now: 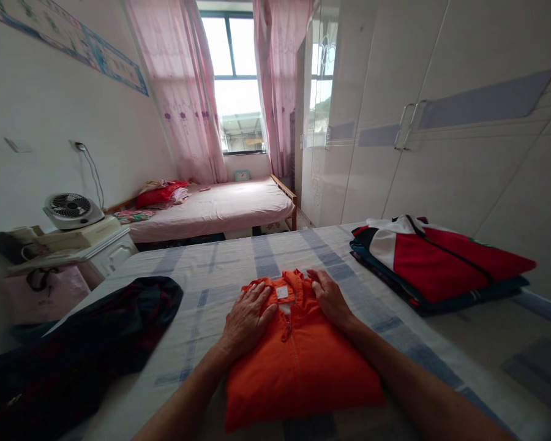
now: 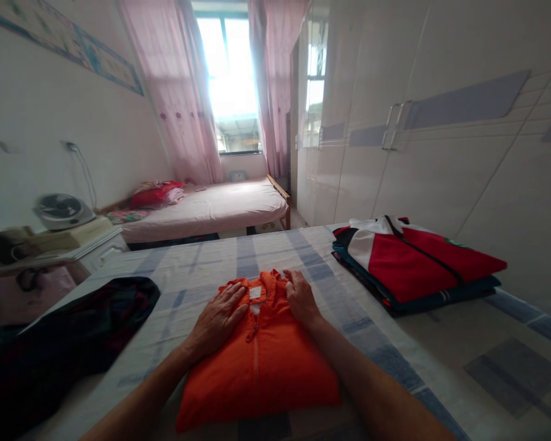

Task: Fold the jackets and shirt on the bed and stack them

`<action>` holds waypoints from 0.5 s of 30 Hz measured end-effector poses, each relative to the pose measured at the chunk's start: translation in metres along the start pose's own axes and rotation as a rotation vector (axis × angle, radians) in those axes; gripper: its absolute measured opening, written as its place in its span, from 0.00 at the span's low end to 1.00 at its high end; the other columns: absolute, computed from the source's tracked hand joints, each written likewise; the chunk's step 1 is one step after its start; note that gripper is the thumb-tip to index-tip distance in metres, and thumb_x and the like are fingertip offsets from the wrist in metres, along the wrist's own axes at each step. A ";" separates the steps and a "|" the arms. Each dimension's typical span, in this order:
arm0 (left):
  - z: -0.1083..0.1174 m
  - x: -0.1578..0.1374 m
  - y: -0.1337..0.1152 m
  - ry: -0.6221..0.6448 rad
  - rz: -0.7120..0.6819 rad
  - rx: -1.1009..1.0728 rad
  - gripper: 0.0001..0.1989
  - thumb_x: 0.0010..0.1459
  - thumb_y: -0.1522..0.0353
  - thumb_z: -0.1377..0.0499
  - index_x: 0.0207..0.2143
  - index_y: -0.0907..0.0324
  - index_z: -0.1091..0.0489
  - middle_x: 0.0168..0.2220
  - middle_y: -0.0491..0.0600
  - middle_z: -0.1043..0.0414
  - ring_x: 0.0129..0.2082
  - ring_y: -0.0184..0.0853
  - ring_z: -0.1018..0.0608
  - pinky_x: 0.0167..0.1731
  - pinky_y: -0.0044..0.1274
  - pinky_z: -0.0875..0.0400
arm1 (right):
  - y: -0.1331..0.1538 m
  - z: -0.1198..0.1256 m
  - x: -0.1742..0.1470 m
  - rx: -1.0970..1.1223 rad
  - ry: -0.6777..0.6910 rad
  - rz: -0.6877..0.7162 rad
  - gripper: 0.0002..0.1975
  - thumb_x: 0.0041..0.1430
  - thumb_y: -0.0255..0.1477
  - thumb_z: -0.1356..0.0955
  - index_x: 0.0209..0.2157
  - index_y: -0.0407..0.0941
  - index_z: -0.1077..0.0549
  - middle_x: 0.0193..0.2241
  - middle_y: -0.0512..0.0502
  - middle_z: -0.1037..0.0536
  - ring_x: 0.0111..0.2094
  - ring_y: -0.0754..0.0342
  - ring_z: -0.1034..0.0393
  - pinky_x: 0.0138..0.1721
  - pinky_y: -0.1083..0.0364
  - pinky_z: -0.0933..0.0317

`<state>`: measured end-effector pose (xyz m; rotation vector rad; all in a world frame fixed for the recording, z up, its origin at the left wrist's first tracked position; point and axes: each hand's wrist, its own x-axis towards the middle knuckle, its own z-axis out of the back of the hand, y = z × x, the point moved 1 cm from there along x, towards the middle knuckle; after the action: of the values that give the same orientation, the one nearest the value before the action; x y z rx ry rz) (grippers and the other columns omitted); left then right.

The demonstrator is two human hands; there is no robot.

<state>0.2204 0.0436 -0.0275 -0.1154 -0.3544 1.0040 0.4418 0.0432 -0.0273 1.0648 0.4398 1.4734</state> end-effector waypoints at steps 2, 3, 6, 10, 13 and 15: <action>-0.001 0.000 0.001 -0.008 -0.010 -0.002 0.27 0.63 0.56 0.58 0.60 0.58 0.43 0.64 0.52 0.49 0.64 0.39 0.47 0.61 0.37 0.52 | 0.002 0.001 -0.002 -0.005 0.017 0.061 0.20 0.56 0.26 0.43 0.49 0.41 0.31 0.49 0.40 0.28 0.52 0.52 0.35 0.56 0.51 0.45; -0.002 0.000 0.001 -0.011 -0.015 -0.003 0.27 0.63 0.56 0.58 0.60 0.58 0.43 0.64 0.52 0.49 0.64 0.39 0.47 0.61 0.37 0.52 | 0.003 0.001 -0.003 -0.015 0.010 0.092 0.21 0.58 0.27 0.43 0.51 0.41 0.32 0.51 0.39 0.30 0.54 0.52 0.37 0.56 0.50 0.46; -0.002 -0.001 0.002 -0.023 -0.025 0.000 0.26 0.64 0.56 0.58 0.60 0.57 0.42 0.64 0.52 0.48 0.64 0.38 0.46 0.61 0.37 0.52 | 0.007 0.001 -0.006 -0.103 0.002 0.183 0.25 0.61 0.31 0.44 0.59 0.43 0.41 0.60 0.41 0.40 0.60 0.52 0.47 0.59 0.49 0.50; -0.004 -0.001 0.002 -0.032 -0.004 -0.001 0.26 0.64 0.56 0.57 0.60 0.57 0.42 0.63 0.52 0.46 0.63 0.37 0.45 0.61 0.35 0.51 | 0.004 -0.004 -0.007 -0.327 0.288 0.276 0.24 0.64 0.36 0.46 0.59 0.47 0.39 0.61 0.43 0.40 0.62 0.51 0.49 0.60 0.46 0.56; -0.003 0.000 0.001 -0.024 0.010 0.000 0.26 0.64 0.57 0.57 0.59 0.58 0.42 0.63 0.52 0.46 0.63 0.37 0.44 0.61 0.35 0.51 | 0.000 -0.007 -0.005 -0.421 0.368 0.303 0.25 0.65 0.35 0.47 0.60 0.46 0.40 0.60 0.42 0.40 0.61 0.51 0.48 0.61 0.46 0.57; 0.002 0.001 -0.002 0.003 0.014 -0.001 0.26 0.64 0.57 0.57 0.60 0.58 0.42 0.63 0.52 0.47 0.63 0.37 0.45 0.61 0.36 0.51 | 0.001 -0.006 -0.003 -0.433 0.366 0.303 0.25 0.65 0.35 0.48 0.61 0.44 0.42 0.60 0.42 0.40 0.61 0.51 0.49 0.61 0.47 0.57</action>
<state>0.2218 0.0434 -0.0245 -0.1208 -0.3515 1.0177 0.4354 0.0419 -0.0304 0.5312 0.1984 1.9379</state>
